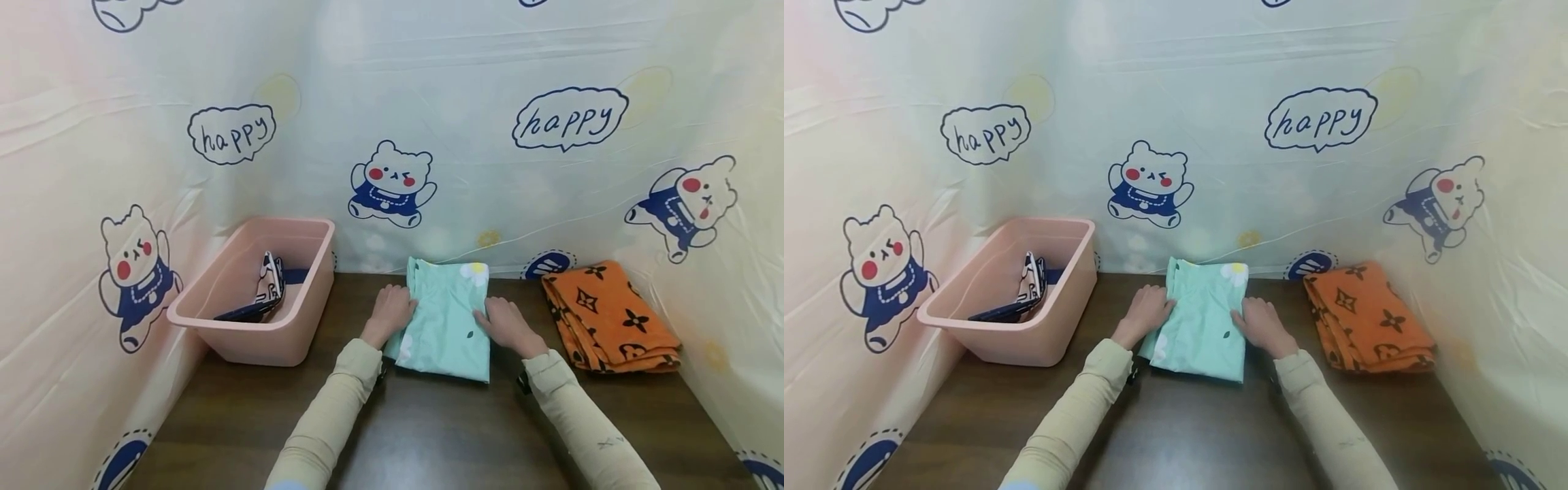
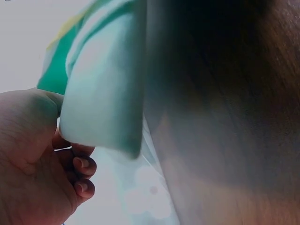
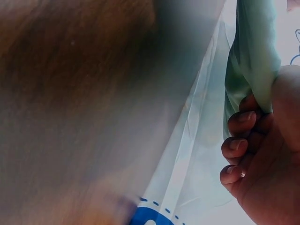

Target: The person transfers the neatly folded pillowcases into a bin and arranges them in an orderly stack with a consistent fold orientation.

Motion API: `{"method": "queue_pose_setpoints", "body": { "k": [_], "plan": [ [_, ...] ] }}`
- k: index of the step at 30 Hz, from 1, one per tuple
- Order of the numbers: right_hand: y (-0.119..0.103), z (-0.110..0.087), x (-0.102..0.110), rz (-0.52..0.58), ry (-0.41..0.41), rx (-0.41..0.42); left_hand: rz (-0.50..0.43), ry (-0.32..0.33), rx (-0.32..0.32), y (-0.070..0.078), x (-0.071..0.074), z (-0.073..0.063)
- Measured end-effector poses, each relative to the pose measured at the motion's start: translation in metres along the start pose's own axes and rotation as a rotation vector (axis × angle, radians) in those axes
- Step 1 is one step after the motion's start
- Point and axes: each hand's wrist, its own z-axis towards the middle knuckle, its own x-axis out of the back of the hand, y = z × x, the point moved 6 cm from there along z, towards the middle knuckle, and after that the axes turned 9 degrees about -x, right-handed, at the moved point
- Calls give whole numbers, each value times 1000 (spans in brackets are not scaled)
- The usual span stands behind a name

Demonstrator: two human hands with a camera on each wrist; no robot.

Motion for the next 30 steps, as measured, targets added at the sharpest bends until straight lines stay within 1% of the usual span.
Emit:
{"method": "queue_pose_setpoints", "body": {
  "k": [4,8,11,17,25,30],
  "plan": [
    [-2,0,0,-5,-12,-5,2,7,-2,-1,1,-2],
    [-5,-1,2,1,1,-3,15,23,-15,-1,5,-1],
    [-7,-2,4,4,8,1,32,20,-20,-1,7,0],
    [-11,-3,4,4,3,5,20,18,-14,-3,11,-3],
    [-17,-1,4,-24,41,40,5,16,3,-5,14,-8],
    [-18,-1,4,-21,38,32,14,26,4,-6,14,-9]
  ]
}}
